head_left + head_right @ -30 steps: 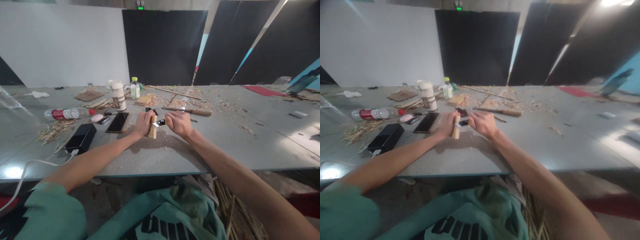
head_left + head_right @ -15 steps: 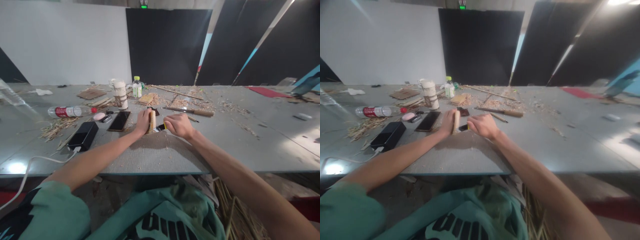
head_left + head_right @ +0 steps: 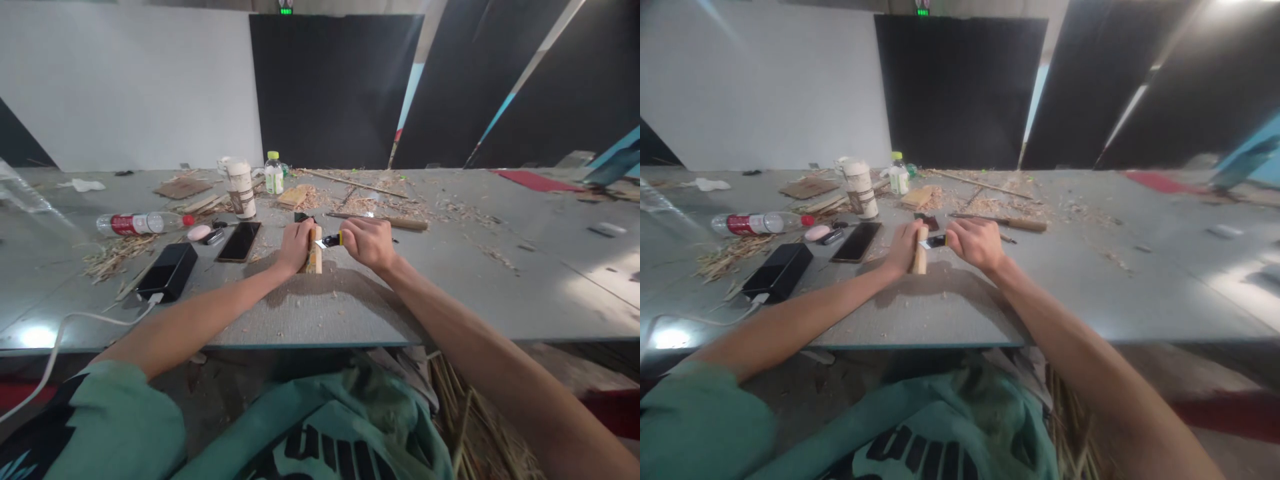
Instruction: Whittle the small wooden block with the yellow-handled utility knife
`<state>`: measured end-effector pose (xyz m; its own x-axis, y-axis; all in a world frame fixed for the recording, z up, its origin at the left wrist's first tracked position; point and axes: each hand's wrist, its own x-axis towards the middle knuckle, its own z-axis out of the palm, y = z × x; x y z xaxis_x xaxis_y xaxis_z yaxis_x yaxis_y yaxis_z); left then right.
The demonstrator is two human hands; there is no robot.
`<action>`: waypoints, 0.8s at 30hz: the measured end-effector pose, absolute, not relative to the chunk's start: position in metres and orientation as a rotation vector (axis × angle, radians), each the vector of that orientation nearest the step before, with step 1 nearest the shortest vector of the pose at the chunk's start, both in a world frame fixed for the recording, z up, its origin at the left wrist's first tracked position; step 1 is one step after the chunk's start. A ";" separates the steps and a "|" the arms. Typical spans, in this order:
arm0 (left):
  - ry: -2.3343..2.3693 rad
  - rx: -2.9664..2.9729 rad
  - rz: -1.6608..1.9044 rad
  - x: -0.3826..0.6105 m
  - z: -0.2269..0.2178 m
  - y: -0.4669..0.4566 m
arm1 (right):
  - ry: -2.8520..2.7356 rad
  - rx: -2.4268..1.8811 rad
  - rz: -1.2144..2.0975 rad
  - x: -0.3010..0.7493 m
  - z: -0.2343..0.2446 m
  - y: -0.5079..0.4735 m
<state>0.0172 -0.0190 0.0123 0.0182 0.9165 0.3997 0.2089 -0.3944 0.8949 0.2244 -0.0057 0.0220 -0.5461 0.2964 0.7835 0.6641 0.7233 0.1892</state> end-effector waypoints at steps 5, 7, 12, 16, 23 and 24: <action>1.278 1.630 1.498 0.011 0.009 -0.007 | -2.338 -0.647 -0.497 0.221 0.017 -0.007; 1.351 1.655 1.514 0.007 0.008 -0.002 | -2.388 -0.650 -0.460 0.217 0.015 -0.008; 1.461 1.806 1.458 0.004 0.012 -0.004 | -2.406 -0.667 -0.487 0.213 0.013 -0.008; 1.496 1.911 1.425 0.003 0.022 -0.012 | -2.307 -0.679 -0.612 0.215 0.014 -0.009; 1.292 1.848 1.480 0.008 0.023 -0.020 | -2.143 -0.782 -0.657 0.217 0.022 -0.008; 1.263 1.805 1.482 0.011 0.021 -0.020 | -2.115 -0.797 -0.655 0.219 0.024 -0.008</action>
